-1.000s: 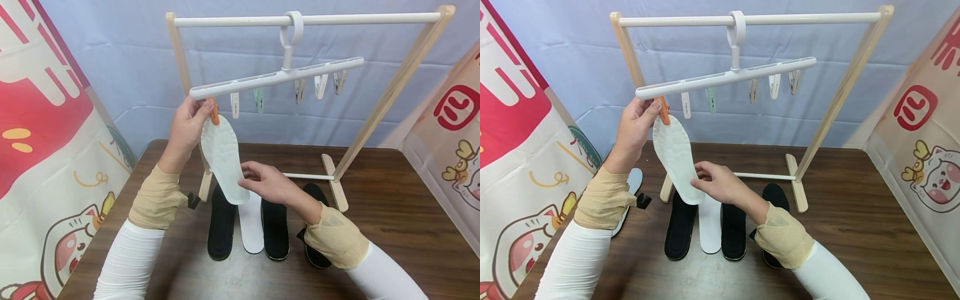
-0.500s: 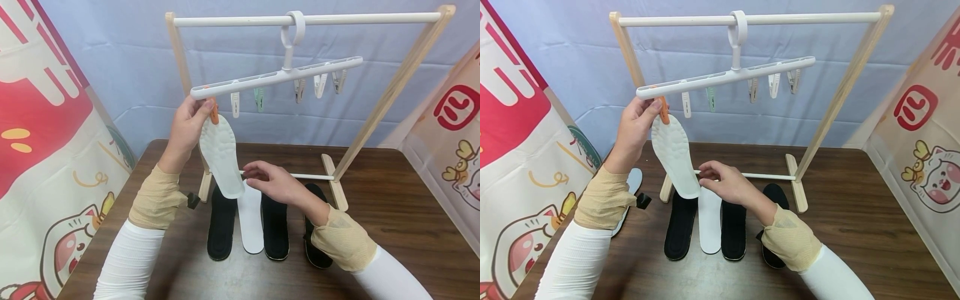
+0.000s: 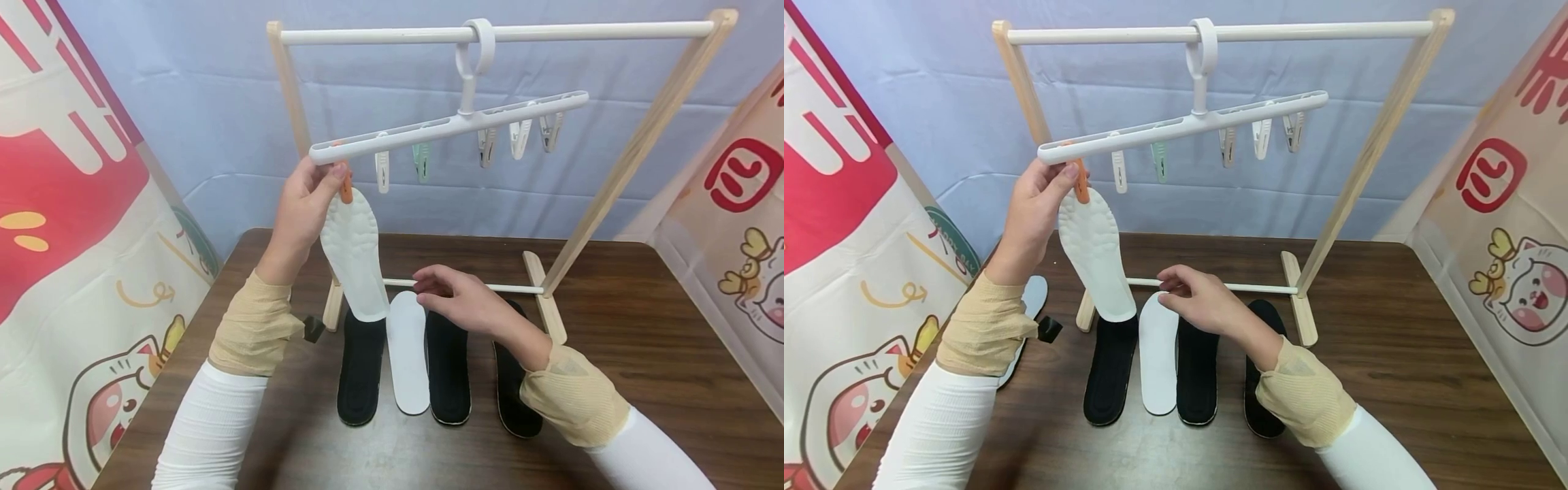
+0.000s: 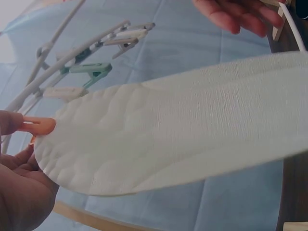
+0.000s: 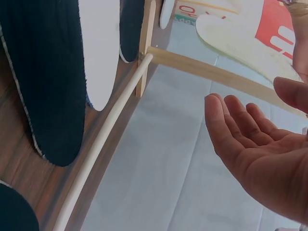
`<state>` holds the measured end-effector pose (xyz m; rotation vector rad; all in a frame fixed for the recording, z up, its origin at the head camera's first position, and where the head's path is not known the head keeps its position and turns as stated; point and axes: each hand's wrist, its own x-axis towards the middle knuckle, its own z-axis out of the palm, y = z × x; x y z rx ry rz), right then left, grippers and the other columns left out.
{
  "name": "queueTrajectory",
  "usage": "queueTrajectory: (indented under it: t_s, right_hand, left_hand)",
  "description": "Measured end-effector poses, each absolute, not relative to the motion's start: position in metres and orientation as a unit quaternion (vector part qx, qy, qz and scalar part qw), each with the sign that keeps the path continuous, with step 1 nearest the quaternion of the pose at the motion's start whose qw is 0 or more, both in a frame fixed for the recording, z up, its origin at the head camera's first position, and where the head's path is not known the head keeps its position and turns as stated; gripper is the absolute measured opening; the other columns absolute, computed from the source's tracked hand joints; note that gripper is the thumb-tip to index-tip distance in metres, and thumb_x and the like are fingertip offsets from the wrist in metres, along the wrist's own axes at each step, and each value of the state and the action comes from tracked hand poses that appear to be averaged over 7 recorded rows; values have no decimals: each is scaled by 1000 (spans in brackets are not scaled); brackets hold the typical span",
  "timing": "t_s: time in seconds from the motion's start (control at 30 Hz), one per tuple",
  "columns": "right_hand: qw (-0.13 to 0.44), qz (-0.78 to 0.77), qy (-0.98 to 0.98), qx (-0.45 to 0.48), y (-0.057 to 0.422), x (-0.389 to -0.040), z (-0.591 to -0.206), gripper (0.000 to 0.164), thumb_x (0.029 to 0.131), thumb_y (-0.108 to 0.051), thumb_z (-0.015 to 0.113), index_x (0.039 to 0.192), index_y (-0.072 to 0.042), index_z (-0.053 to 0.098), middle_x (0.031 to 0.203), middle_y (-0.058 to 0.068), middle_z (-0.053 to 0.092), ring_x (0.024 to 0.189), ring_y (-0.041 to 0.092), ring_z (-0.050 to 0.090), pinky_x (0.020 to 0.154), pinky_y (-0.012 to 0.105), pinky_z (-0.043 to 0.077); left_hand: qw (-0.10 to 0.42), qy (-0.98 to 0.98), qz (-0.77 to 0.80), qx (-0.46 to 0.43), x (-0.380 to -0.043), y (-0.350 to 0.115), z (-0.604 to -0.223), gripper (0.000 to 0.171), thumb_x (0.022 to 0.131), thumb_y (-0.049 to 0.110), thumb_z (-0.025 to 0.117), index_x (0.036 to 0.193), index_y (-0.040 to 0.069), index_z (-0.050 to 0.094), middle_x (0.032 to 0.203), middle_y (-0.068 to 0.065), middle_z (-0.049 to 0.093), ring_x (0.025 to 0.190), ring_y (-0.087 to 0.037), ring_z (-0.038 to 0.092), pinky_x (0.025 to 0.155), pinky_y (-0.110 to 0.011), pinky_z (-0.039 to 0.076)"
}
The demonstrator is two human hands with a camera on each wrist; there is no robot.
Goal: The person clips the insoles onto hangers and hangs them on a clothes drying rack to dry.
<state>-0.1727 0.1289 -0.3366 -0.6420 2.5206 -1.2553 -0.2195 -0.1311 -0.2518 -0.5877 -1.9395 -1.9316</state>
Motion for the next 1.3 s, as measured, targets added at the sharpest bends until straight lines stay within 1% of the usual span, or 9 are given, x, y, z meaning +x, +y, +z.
queueTrajectory:
  t_s: [0.27, 0.43, 0.67, 0.83, 0.97, 1.13, 1.3]
  right_hand:
    - [119, -425, 873, -206, 142, -173, -341, 38, 100, -21, 64, 136, -10, 58, 125, 6, 68, 116, 23, 65, 98, 45, 50]
    - [120, -418, 880, -191, 151, -172, -344, 37, 100, -22, 64, 135, -10, 59, 125, 5, 67, 117, 22, 64, 98, 45, 48]
    - [122, -401, 889, -183, 165, -169, -351, 36, 101, -24, 63, 133, -9, 59, 126, 8, 67, 118, 25, 63, 96, 44, 49]
    - [124, -415, 882, -184, 173, -168, -358, 35, 101, -22, 62, 132, -5, 59, 125, 11, 67, 119, 27, 63, 95, 42, 50]
    - [120, -411, 887, -175, 179, -166, -360, 36, 101, -22, 63, 132, -6, 59, 124, 10, 68, 118, 26, 63, 95, 41, 50]
    - [112, -389, 898, -171, 186, -163, -361, 36, 101, -24, 64, 132, -7, 60, 123, 9, 69, 115, 25, 64, 91, 40, 52]
    - [108, -376, 903, -175, 194, -160, -363, 35, 101, -23, 63, 131, -5, 60, 121, 11, 69, 109, 23, 65, 89, 39, 52]
  left_hand:
    - [175, -679, -684, -203, -221, -134, -256, 34, 102, 8, 58, 135, -2, 54, 73, 0, 57, 74, -16, 56, 87, -28, 43]
    - [174, -682, -682, -199, -220, -135, -257, 37, 102, 9, 59, 137, -3, 54, 74, 0, 57, 74, -16, 55, 86, -28, 42]
    - [168, -691, -677, -189, -222, -136, -259, 38, 102, 11, 60, 137, -2, 54, 75, 0, 56, 74, -16, 53, 82, -28, 39]
    - [168, -701, -669, -178, -222, -136, -260, 39, 102, 14, 61, 137, 0, 55, 79, 1, 56, 77, -17, 53, 80, -28, 39]
    - [170, -703, -668, -176, -222, -136, -260, 39, 102, 14, 61, 138, 0, 56, 80, 1, 57, 77, -17, 54, 79, -28, 39]
    - [167, -693, -677, -182, -222, -135, -260, 38, 101, 12, 61, 136, -2, 56, 79, -1, 58, 75, -17, 56, 85, -29, 42]
    - [164, -685, -684, -190, -222, -133, -260, 37, 101, 10, 61, 136, -2, 56, 81, -2, 61, 74, -18, 58, 91, -30, 45]
